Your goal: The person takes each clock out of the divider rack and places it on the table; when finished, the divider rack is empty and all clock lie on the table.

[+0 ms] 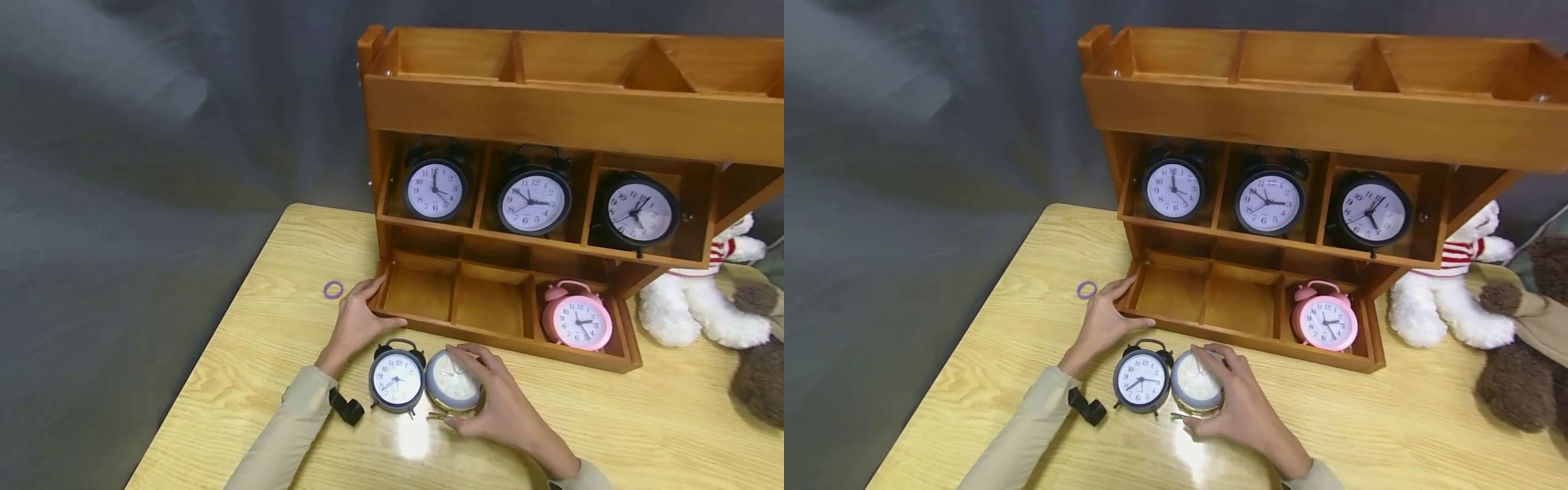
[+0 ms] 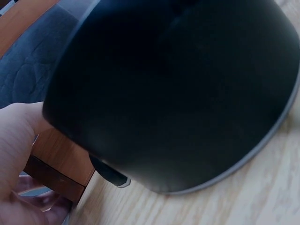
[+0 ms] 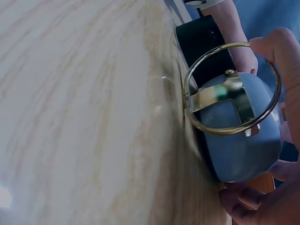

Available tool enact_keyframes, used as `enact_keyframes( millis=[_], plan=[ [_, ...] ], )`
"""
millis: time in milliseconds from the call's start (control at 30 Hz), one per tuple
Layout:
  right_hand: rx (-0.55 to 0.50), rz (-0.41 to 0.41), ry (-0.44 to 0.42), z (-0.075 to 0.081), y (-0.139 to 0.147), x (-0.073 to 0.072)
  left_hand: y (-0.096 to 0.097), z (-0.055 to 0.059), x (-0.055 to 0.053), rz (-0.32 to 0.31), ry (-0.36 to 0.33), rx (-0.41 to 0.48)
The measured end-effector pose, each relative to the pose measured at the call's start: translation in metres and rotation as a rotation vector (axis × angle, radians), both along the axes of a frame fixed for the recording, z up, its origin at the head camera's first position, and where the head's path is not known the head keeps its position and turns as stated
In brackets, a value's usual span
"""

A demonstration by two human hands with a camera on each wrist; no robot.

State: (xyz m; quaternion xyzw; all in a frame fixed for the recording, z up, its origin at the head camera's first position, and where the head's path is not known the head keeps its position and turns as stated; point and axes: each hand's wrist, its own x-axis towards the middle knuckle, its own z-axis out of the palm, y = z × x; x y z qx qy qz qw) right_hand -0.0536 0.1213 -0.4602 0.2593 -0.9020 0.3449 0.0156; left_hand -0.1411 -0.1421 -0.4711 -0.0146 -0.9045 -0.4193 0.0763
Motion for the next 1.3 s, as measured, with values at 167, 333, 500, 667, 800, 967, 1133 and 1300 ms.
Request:
enact_keyframes(
  millis=[167,333,500,667,800,967,1133,1300],
  plan=[
    [-0.021,0.006,-0.003,0.000,0.003,0.001,-0.001,0.000,0.000,-0.002,0.001,0.003],
    [-0.076,-0.013,0.073,0.016,0.020,-0.002,-0.001,-0.001,-0.001,-0.005,0.005,0.003],
    [-0.078,-0.096,0.220,0.039,0.058,-0.013,-0.001,0.000,0.000,0.001,0.000,0.006],
    [-0.085,-0.229,0.313,0.045,0.097,-0.033,-0.001,-0.001,0.000,0.003,0.019,0.015],
    [-0.071,-0.306,0.334,0.040,0.119,-0.051,-0.001,-0.001,0.000,-0.005,0.030,0.013],
    [-0.002,-0.392,0.270,0.034,0.124,-0.064,-0.001,0.000,0.001,-0.004,0.035,0.005],
    [0.133,-0.430,0.190,0.033,0.121,-0.072,0.000,0.000,0.001,-0.006,0.050,-0.005],
    [0.213,-0.428,0.125,0.032,0.122,-0.078,0.001,0.001,0.001,-0.001,0.041,-0.002]
  ],
)
